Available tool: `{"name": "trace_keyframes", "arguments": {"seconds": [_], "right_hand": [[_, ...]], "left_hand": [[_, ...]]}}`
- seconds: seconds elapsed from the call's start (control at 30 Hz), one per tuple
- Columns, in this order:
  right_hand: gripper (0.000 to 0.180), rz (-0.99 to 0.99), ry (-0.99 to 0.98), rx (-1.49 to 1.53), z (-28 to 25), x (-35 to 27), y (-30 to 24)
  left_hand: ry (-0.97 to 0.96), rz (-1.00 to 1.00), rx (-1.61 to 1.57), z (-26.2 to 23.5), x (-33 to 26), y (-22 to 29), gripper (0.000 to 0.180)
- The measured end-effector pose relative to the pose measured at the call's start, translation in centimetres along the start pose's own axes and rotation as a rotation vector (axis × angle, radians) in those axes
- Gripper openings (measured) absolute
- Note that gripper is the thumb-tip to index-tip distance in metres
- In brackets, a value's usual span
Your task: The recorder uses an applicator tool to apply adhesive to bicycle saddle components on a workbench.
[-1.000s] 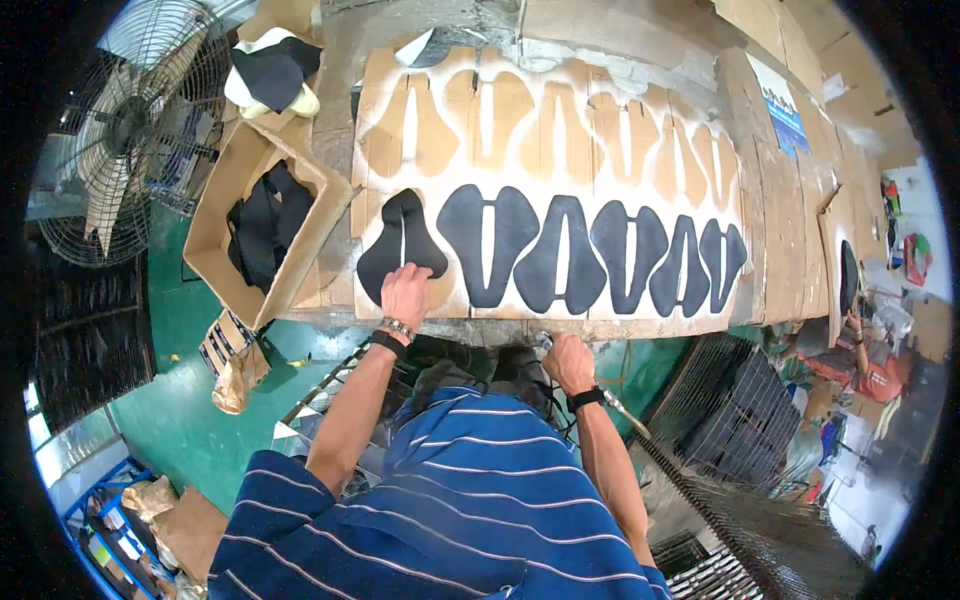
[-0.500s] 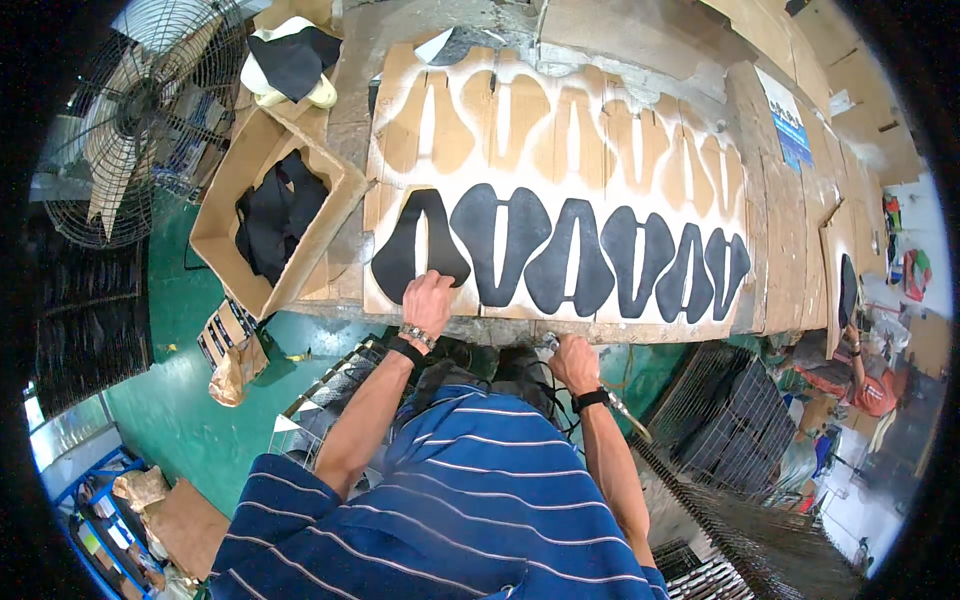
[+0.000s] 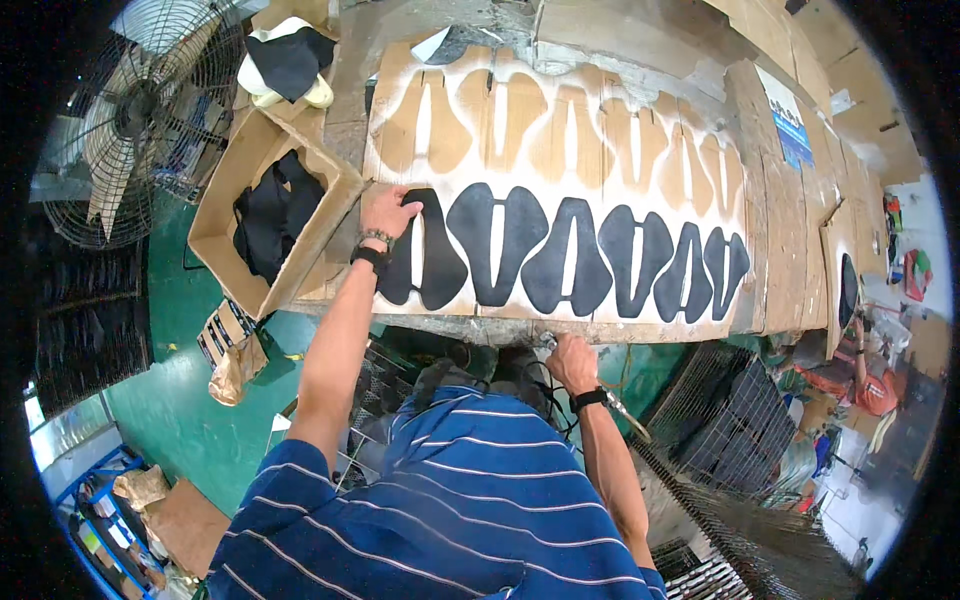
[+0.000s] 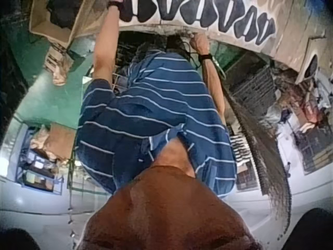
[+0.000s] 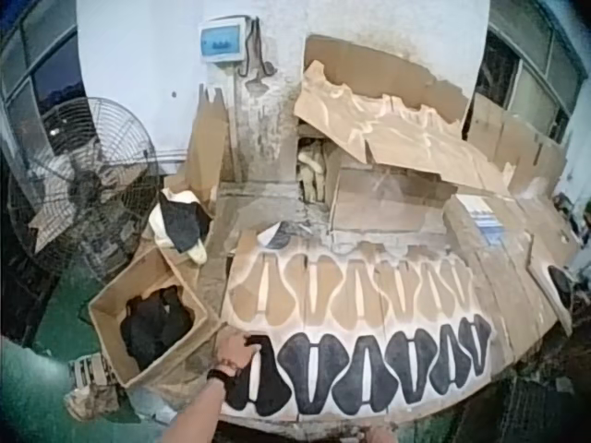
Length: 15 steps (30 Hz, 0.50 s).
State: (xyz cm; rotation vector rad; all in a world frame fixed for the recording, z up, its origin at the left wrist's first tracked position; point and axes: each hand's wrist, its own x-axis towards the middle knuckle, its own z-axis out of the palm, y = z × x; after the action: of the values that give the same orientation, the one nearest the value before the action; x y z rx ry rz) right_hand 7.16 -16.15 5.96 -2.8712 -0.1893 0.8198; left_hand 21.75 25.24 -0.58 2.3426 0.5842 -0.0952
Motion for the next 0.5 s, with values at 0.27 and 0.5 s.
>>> {"name": "trace_keyframes", "arguments": {"seconds": [0.27, 0.5], "right_hand": [[0.022, 0.028, -0.001, 0.033, 0.1, 0.0, 0.4], [0.025, 0.046, -0.051, 0.026, -0.3, 0.3, 0.2]], "left_hand": [[0.101, -0.020, -0.116, -0.2, 0.5, 1.1, 0.035], [0.136, 0.022, 0.040, -0.5, 0.4, 1.0, 0.033]]}}
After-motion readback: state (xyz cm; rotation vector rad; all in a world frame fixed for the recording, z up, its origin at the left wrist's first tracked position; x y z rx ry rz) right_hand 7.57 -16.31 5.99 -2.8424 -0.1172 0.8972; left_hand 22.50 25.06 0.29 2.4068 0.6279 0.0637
